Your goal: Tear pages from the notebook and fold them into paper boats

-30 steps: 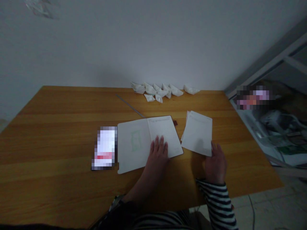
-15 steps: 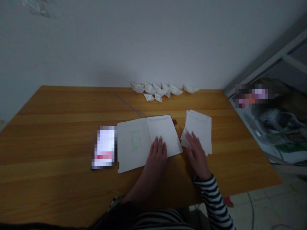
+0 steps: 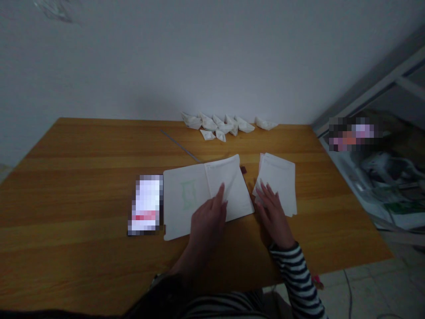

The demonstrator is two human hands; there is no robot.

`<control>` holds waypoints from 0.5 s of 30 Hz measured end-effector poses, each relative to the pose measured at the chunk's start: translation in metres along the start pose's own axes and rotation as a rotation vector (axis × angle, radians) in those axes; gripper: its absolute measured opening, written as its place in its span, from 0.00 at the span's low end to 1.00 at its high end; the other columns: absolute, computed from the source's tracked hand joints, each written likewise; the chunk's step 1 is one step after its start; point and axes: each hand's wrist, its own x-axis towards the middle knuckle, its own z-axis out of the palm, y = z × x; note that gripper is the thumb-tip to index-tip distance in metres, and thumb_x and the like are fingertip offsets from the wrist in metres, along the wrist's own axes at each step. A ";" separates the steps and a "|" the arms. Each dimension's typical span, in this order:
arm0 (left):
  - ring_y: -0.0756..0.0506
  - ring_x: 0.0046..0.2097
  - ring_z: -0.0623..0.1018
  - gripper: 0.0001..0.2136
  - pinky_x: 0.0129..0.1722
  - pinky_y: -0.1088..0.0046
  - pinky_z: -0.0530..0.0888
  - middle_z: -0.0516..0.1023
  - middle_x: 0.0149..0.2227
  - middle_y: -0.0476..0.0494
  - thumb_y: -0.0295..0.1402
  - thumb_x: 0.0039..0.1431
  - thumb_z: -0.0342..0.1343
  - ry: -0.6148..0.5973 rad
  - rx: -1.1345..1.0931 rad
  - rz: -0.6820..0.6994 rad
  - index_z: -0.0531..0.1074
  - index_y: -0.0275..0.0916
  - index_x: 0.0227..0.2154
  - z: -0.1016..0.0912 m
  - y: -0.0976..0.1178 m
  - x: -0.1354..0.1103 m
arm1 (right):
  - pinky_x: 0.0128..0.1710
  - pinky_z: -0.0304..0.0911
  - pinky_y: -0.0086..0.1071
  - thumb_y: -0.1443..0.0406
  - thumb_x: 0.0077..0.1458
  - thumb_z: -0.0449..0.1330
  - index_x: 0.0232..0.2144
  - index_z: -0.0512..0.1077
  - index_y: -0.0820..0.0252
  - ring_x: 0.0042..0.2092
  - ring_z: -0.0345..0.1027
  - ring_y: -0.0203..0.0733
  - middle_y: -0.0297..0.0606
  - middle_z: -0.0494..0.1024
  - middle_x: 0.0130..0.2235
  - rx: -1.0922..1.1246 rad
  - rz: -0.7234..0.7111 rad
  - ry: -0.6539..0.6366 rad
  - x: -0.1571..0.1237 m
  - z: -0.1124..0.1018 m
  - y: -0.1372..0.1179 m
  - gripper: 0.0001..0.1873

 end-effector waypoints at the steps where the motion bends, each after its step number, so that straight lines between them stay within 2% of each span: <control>1: 0.40 0.41 0.83 0.24 0.39 0.64 0.78 0.83 0.42 0.38 0.37 0.69 0.47 0.071 -0.038 -0.103 0.58 0.40 0.66 -0.012 -0.002 0.000 | 0.69 0.38 0.61 0.61 0.68 0.48 0.66 0.57 0.45 0.72 0.41 0.47 0.38 0.55 0.70 0.020 -0.035 -0.028 0.003 0.001 -0.008 0.26; 3: 0.41 0.34 0.83 0.28 0.32 0.66 0.77 0.83 0.40 0.40 0.43 0.65 0.53 0.212 -0.154 -0.263 0.57 0.41 0.66 -0.035 -0.008 -0.001 | 0.69 0.40 0.59 0.62 0.68 0.47 0.67 0.54 0.45 0.72 0.44 0.45 0.37 0.56 0.70 0.048 -0.114 -0.114 0.013 0.004 -0.026 0.27; 6: 0.43 0.31 0.81 0.33 0.32 0.68 0.75 0.80 0.31 0.49 0.42 0.59 0.59 0.338 -0.264 -0.327 0.56 0.44 0.65 -0.063 -0.024 -0.008 | 0.70 0.43 0.54 0.62 0.68 0.48 0.68 0.53 0.48 0.71 0.46 0.43 0.39 0.58 0.69 0.065 -0.228 -0.261 0.037 0.016 -0.056 0.28; 10: 0.45 0.29 0.79 0.42 0.31 0.69 0.76 0.78 0.27 0.53 0.40 0.53 0.64 0.266 -0.552 -0.359 0.49 0.42 0.67 -0.079 -0.050 -0.011 | 0.69 0.45 0.50 0.62 0.69 0.48 0.69 0.51 0.58 0.72 0.43 0.45 0.45 0.55 0.70 0.036 -0.360 -0.452 0.075 0.039 -0.085 0.29; 15: 0.44 0.30 0.80 0.47 0.30 0.70 0.76 0.80 0.30 0.50 0.41 0.52 0.65 0.210 -0.938 -0.429 0.43 0.42 0.68 -0.075 -0.074 0.005 | 0.68 0.44 0.55 0.57 0.69 0.49 0.69 0.52 0.54 0.73 0.37 0.48 0.46 0.49 0.72 -0.056 -0.461 -0.546 0.110 0.053 -0.096 0.29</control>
